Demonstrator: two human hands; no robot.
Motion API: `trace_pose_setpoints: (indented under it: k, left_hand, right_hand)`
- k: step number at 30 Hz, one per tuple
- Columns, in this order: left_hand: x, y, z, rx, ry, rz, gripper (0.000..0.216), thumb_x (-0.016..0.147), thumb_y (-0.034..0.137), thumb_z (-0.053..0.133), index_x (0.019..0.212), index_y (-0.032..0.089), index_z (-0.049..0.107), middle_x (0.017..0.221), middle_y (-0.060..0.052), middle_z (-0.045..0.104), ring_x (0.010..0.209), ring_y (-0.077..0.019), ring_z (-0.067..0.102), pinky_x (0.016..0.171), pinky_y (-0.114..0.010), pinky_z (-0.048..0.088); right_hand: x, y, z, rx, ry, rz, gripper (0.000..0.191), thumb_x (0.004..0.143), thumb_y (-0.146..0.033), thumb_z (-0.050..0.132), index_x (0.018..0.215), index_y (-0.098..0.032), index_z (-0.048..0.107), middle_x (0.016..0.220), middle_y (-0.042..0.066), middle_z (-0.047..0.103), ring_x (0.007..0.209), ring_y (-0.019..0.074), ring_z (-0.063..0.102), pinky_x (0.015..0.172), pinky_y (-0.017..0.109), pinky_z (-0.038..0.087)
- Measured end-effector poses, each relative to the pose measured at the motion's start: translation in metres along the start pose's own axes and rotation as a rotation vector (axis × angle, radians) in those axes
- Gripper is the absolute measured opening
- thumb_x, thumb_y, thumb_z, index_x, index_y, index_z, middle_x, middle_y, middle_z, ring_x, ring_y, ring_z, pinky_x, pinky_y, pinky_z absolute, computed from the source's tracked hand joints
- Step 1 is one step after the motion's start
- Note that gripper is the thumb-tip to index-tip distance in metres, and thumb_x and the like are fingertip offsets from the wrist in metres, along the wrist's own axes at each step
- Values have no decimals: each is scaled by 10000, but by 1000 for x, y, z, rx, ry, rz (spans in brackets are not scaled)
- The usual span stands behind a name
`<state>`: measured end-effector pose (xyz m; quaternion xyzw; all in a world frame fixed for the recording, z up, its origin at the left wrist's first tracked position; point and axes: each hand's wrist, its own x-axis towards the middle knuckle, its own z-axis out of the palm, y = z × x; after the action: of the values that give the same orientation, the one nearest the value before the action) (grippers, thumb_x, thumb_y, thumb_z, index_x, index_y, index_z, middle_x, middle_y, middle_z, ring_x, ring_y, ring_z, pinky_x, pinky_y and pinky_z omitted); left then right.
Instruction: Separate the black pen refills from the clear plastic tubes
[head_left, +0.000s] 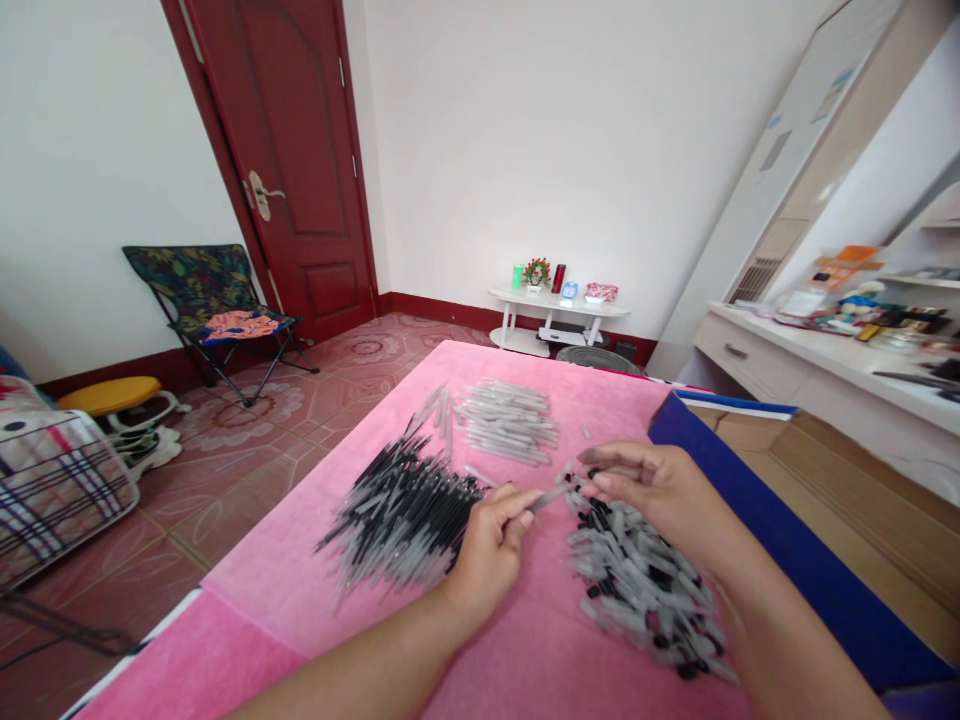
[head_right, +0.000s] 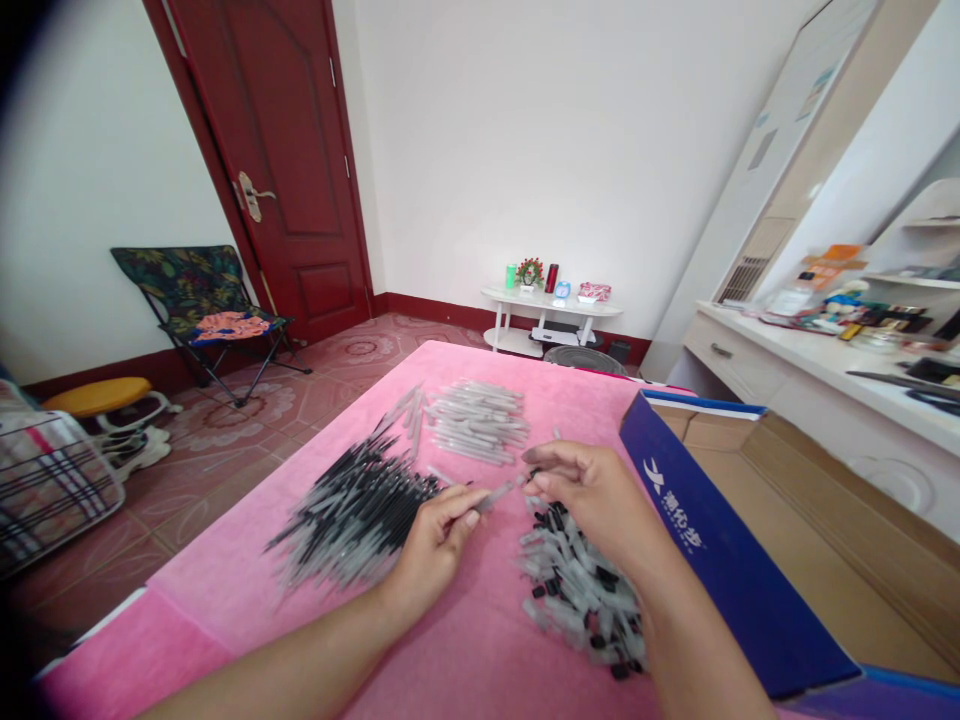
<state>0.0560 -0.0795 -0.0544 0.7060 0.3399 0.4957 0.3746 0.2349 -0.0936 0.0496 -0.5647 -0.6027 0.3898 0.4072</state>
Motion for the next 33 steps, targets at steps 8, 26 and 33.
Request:
trace_pose_setpoints:
  k: [8, 26, 33]
  left_hand:
    - [-1, -2, 1, 9, 11, 16, 266, 818, 200, 453, 994, 183, 652, 844, -61, 625, 805, -168, 534, 743, -279, 403]
    - [0, 4, -2, 9, 8, 15, 290, 832, 225, 426, 1020, 176, 642, 800, -59, 599, 761, -163, 519, 707, -275, 404]
    - [0, 4, -2, 28, 2, 13, 284, 828, 199, 427, 1007, 166, 644, 805, -60, 596, 760, -159, 510, 707, -268, 395]
  right_hand:
    - [-1, -3, 8, -240, 63, -180, 182, 700, -307, 569, 699, -150, 661, 640, 20, 624, 598, 132, 541, 548, 223, 409]
    - [3, 2, 15, -258, 55, -140, 155, 679, -283, 572, 720, -150, 641, 663, 30, 624, 602, 145, 536, 558, 242, 418]
    - [3, 7, 15, -294, 35, -194, 135, 707, -252, 544, 718, -149, 630, 663, 29, 620, 617, 146, 541, 571, 239, 414]
